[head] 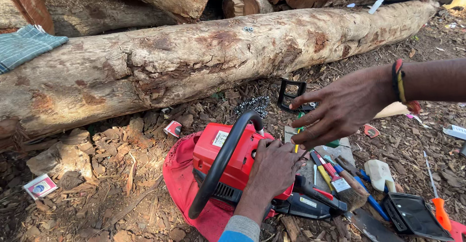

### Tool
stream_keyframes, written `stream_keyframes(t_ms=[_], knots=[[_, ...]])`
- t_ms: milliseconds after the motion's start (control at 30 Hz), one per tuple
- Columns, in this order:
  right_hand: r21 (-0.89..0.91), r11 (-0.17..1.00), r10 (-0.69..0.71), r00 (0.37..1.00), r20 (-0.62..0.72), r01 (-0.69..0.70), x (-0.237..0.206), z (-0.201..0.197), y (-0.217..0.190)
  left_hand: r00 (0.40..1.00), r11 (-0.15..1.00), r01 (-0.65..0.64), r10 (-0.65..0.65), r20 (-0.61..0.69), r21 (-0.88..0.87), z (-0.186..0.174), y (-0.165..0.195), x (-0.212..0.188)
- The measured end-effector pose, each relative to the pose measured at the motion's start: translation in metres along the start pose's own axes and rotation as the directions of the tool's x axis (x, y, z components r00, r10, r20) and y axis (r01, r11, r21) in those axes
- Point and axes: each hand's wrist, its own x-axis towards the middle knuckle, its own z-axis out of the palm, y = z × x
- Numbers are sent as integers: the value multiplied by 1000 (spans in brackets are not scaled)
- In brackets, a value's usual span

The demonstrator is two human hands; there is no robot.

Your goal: The person is repairing a red chainsaw engine placed on a red cloth on the ground. They use a green T-handle screwdriver to adjust components inside the engine casing, occasionally switching to a yellow screwdriver. The scene includes logs, tools, and debris on the ground.

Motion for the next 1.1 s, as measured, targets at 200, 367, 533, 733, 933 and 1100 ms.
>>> stream_keyframes(t_ms=[200,367,533,733,933,1100], knots=[[-6,1000,10,996,91,-10,-3,4,1,978,999,-45,39,-205,-23,1,0,0],[198,960,145,956,256,-198,2,15,-8,997,1000,1,-2,-77,-8,1,0,-1],[181,865,466,883,56,-468,6,24,-35,997,1000,-8,7,-74,-12,0,1,0],[142,117,801,178,571,-983,48,6,-74,997,998,7,-11,-70,-59,2,1,0],[183,384,671,410,617,-905,42,-15,-42,995,1000,-29,29,-99,4,1,0,-2],[789,358,702,701,126,-500,41,11,-11,992,998,-35,29,-126,-43,4,-1,1]])
